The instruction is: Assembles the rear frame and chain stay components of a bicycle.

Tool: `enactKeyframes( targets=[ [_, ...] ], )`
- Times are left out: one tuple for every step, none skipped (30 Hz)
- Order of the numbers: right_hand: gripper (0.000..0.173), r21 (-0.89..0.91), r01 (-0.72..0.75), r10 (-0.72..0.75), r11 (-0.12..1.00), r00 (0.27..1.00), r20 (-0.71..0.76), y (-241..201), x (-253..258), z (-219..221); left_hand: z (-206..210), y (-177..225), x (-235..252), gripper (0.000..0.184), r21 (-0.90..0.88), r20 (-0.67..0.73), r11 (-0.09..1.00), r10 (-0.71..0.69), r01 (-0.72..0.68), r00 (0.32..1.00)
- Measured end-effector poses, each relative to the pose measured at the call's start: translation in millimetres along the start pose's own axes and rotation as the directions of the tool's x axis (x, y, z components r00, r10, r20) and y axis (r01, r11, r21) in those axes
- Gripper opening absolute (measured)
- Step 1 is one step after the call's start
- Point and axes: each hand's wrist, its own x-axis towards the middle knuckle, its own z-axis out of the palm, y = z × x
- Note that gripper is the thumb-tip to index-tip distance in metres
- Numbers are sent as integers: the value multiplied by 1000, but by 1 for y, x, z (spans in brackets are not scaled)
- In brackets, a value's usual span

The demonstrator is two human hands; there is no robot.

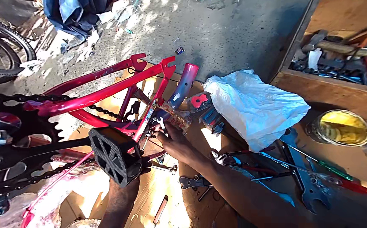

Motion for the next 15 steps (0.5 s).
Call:
enactKeyframes(
  targets=[
    [26,-117,-20,21,993,1000,8,-5,-4,-2,-6,-10,3,25,-10,19,999,35,-35,999],
    [28,-181,-13,16,983,1000,13,-9,-9,-7,-10,-17,6,28,-19,38,998,62,-61,997],
    [29,-199,35,-38,979,999,-12,-10,-14,-11,-12,-21,8,29,-22,54,997,80,-79,995],
    [31,-225,116,-135,967,989,-67,-10,-19,-14,-13,-23,9,30,-22,62,996,88,-86,994],
    [34,-281,203,-246,938,961,-126,-9,-22,-15,-11,-20,8,29,-12,61,996,85,-84,995],
    [36,-361,250,-326,899,931,-167,-7,-21,-16,-8,-12,5,27,-1,50,998,62,-62,997],
    [34,-455,265,-383,850,904,-189,-3,-20,-15,-1,2,-1,23,10,26,1000,12,-12,1000],
    [30,-549,253,-410,797,893,-183,2,-17,-14,2,11,-4,23,21,15,999,-25,24,1000],
    [28,-606,237,-418,759,892,-174,7,-13,-13,2,13,-4,23,24,24,999,-29,28,999],
    [25,-607,216,-400,765,897,-186,9,-10,-11,-3,5,1,24,1,50,1000,-1,1,999],
    [23,-572,184,-359,799,910,-208,10,-9,-8,-10,-10,7,27,-29,78,999,42,-39,996],
    [21,-569,155,-323,808,924,-207,10,-10,-3,-15,-19,9,28,-42,91,998,59,-56,994],
    [20,-637,155,-319,755,936,-151,12,-12,1,-15,-21,9,28,-48,86,998,51,-47,995],
    [23,-701,182,-296,690,954,-43,12,-12,2,-13,-16,8,27,-39,73,999,25,-22,997],
    [25,-701,191,-256,687,967,13,9,-11,-1,-9,-6,6,26,-14,55,1000,-14,15,998]
  ],
)
